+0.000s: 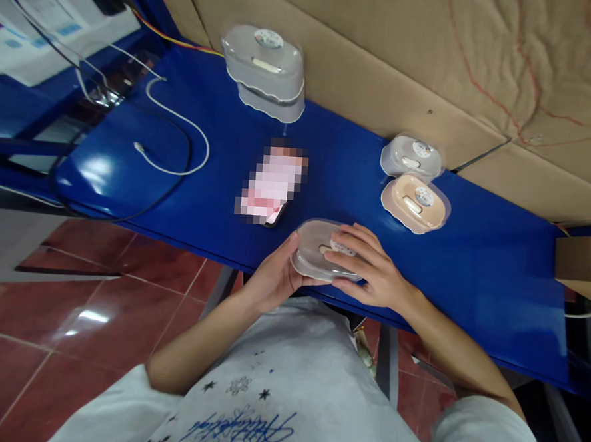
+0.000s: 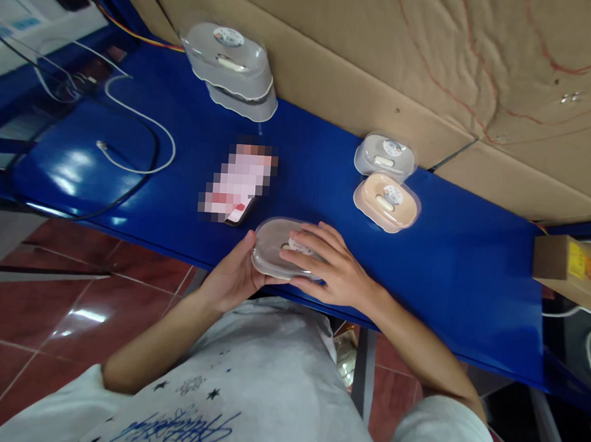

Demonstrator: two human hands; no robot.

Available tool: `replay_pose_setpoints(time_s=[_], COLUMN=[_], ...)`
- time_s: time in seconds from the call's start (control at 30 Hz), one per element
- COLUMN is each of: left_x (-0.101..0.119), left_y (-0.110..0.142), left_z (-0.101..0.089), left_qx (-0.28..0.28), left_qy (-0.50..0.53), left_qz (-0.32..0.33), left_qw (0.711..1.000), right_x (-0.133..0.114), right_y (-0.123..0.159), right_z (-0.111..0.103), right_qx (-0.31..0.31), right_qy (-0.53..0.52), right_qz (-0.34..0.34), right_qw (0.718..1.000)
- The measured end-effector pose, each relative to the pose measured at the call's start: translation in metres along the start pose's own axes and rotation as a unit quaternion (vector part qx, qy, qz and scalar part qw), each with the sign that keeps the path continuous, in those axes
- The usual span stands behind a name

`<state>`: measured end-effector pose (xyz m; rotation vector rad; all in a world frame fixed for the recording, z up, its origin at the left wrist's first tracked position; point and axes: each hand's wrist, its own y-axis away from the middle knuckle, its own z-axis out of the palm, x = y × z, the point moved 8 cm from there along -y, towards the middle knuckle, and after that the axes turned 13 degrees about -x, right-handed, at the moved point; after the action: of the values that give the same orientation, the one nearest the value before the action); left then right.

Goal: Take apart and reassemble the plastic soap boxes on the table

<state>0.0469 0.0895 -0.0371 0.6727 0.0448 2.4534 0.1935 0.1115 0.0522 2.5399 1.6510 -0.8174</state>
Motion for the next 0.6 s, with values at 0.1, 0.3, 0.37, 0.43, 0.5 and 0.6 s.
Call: replay_pose_setpoints(time_s=[0.1,0.3,0.37,0.43,0.5,0.6], left_x=[-0.0004,0.0009,0.0012,0.0006,-0.0009,-0.0024], left_y=[-0.001,-0.0038,-0.0047,-0.0052,-0.0053,-0.0047], left_z=[0.0037,0.009,0.009,0.0081,0.0072,0.0055], left_qx=[-0.01,-0.01,-0.003,0.004,0.008,0.017], left_qy=[-0.002,-0.001,0.011,0.025,0.034,0.04], left_qz=[0.002,-0.004,-0.002,-0.003,-0.011,-0.02], left_qw=[1.0,1.0,1.0,1.0,0.999,0.999], right_x=[0.0011,0.0016,0.0011,0.0006,0.0002,0.0002], right_y=[0.0017,0.0058,0.0061,0.0058,0.0052,0.0045], right_z=[-0.0001,-0.0027,-0.0033,-0.0033,-0.0033,-0.0045], right_qx=[0.012,0.06,0.066,0.062,0.053,0.045], right_qy=[-0.011,-0.021,-0.024,-0.021,-0.02,-0.031], right_qz=[-0.001,0.016,0.017,0.014,0.006,-0.01], right_qw=[1.0,0.998,0.997,0.998,0.998,0.998])
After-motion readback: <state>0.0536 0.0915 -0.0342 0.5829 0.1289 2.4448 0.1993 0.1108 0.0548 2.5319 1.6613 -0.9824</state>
